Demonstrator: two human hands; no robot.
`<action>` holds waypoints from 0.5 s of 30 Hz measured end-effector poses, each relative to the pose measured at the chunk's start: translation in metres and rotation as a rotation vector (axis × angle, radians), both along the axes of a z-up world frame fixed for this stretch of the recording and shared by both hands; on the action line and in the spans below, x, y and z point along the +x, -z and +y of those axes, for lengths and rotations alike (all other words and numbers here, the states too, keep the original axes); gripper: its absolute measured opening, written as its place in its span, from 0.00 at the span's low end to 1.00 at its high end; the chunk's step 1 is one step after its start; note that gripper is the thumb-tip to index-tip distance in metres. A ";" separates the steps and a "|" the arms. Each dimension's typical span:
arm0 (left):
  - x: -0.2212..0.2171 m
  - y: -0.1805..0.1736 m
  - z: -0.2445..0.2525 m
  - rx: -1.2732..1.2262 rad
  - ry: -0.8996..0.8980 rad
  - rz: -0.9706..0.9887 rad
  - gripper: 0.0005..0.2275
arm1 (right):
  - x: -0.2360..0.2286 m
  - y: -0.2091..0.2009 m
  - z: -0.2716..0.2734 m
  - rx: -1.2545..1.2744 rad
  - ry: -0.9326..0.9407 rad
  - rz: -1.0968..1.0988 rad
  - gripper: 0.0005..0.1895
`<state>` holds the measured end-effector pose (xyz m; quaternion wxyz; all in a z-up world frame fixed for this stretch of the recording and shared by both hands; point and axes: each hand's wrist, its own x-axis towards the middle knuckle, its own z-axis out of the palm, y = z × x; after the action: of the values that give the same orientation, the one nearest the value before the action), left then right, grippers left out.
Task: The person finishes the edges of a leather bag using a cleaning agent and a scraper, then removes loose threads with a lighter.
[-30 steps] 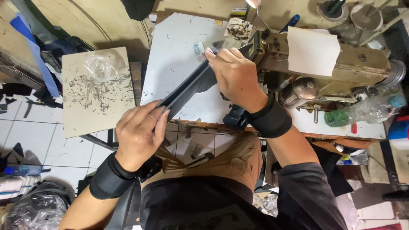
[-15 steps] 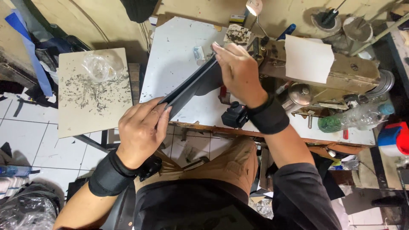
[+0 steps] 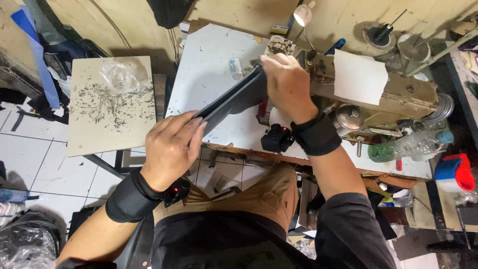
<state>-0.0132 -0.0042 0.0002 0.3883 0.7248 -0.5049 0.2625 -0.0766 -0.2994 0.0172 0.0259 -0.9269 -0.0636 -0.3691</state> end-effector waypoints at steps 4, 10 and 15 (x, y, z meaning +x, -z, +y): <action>0.002 0.001 -0.001 -0.004 -0.001 -0.005 0.05 | 0.001 -0.001 0.003 0.042 -0.018 -0.043 0.12; 0.004 0.004 -0.001 0.008 -0.012 -0.005 0.06 | 0.005 0.002 -0.012 -0.021 0.078 -0.005 0.10; 0.005 0.006 0.000 0.007 -0.039 -0.010 0.06 | -0.002 -0.010 0.009 -0.028 -0.072 -0.027 0.13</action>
<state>-0.0084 -0.0046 -0.0062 0.3782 0.7345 -0.4936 0.2719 -0.0785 -0.2904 0.0275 0.0252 -0.9192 -0.1024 -0.3793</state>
